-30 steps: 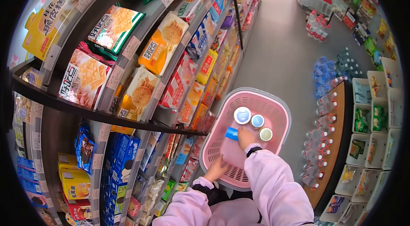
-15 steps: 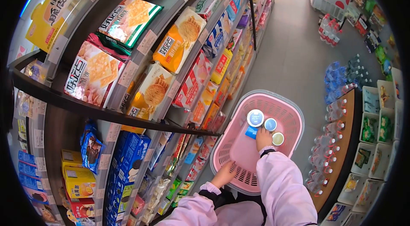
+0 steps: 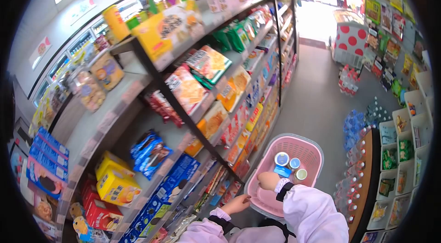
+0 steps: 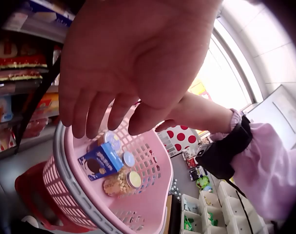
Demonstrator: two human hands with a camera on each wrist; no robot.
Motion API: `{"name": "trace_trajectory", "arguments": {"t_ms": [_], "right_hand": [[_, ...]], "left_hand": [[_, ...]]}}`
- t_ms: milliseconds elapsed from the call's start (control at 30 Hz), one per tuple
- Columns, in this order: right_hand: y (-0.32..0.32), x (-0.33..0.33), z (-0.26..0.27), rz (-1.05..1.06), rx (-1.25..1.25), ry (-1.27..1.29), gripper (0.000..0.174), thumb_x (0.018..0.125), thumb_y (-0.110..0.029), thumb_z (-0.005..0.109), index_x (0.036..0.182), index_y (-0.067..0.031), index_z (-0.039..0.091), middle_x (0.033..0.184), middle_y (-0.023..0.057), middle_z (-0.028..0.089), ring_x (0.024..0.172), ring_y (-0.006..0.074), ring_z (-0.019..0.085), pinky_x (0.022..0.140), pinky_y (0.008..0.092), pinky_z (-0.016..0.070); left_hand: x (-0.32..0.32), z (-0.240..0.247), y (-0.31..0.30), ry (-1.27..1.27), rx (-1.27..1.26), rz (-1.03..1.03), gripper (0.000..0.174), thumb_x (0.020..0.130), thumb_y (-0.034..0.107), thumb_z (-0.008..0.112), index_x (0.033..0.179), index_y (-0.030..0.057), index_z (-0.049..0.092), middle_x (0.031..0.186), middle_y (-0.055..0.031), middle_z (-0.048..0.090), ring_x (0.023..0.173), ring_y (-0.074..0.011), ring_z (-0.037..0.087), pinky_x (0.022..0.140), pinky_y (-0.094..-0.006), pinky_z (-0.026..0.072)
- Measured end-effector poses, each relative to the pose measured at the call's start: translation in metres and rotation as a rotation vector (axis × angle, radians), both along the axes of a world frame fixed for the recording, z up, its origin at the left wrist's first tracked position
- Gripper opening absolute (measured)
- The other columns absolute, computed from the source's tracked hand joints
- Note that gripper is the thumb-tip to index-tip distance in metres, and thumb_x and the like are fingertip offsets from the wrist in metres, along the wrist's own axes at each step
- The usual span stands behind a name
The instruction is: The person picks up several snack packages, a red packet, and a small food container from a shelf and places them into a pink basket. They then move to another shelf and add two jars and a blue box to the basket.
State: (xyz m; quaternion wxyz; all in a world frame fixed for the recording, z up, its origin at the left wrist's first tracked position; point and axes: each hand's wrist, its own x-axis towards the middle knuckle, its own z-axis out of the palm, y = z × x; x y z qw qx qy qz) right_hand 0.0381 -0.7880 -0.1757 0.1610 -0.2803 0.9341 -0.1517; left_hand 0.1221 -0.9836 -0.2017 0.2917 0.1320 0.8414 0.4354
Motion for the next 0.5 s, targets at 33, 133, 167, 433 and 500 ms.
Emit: {"name": "trace_trajectory", "arguments": {"t_ms": [33, 133, 167, 433, 500], "right_hand": [[-0.016, 0.005, 0.020, 0.075, -0.073, 0.039, 0.018, 0.070, -0.018, 0.057, 0.081, -0.0042, 0.060, 0.073, 0.0157, 0.061, 0.071, 0.0337, 0.061, 0.062, 0.0428, 0.0485], [-0.068, 0.027, 0.102, 0.267, -0.099, 0.073, 0.018, 0.072, -0.019, 0.057, 0.081, -0.0040, 0.058, 0.074, 0.0163, 0.061, 0.072, 0.0331, 0.060, 0.063, 0.0419, 0.0482], [-0.086, 0.034, 0.129, 0.322, -0.143, 0.109, 0.017, 0.072, -0.018, 0.056, 0.082, -0.0039, 0.058, 0.074, 0.0162, 0.060, 0.072, 0.0330, 0.060, 0.062, 0.0418, 0.0480], [-0.213, 0.084, 0.316, 0.644, -0.483, 0.443, 0.021, 0.074, -0.013, 0.058, 0.094, -0.0054, 0.056, 0.080, 0.0128, 0.058, 0.075, 0.0296, 0.058, 0.066, 0.0383, 0.0468], [-0.246, 0.090, 0.349, 0.671, -0.680, 0.571, 0.020, 0.075, -0.013, 0.059, 0.093, -0.0039, 0.056, 0.082, 0.0125, 0.058, 0.076, 0.0299, 0.058, 0.067, 0.0367, 0.0468]], "left_hand": [[0.004, 0.012, -0.015, 0.052, -0.035, -0.023, 0.043, 0.080, 0.025, 0.053, 0.114, -0.0011, 0.049, 0.100, -0.0223, 0.058, 0.092, -0.0332, 0.058, 0.080, -0.0386, 0.0449], [0.023, 0.042, -0.064, 0.239, -0.125, -0.098, 0.046, 0.080, 0.026, 0.054, 0.117, -0.0003, 0.046, 0.101, -0.0228, 0.057, 0.092, -0.0338, 0.056, 0.080, -0.0403, 0.0433], [0.030, 0.070, -0.079, 0.241, -0.162, -0.107, 0.045, 0.081, 0.026, 0.054, 0.116, -0.0004, 0.047, 0.102, -0.0224, 0.056, 0.093, -0.0337, 0.055, 0.081, -0.0390, 0.0430], [0.119, 0.288, -0.179, 0.853, -0.292, 0.174, 0.033, 0.078, 0.016, 0.057, 0.106, 0.0001, 0.051, 0.099, -0.0188, 0.056, 0.088, -0.0342, 0.055, 0.076, -0.0406, 0.0444], [0.147, 0.329, -0.198, 0.966, -0.333, 0.286, 0.035, 0.077, 0.016, 0.058, 0.108, 0.0005, 0.050, 0.101, -0.0180, 0.056, 0.090, -0.0329, 0.055, 0.079, -0.0394, 0.0446]]}}
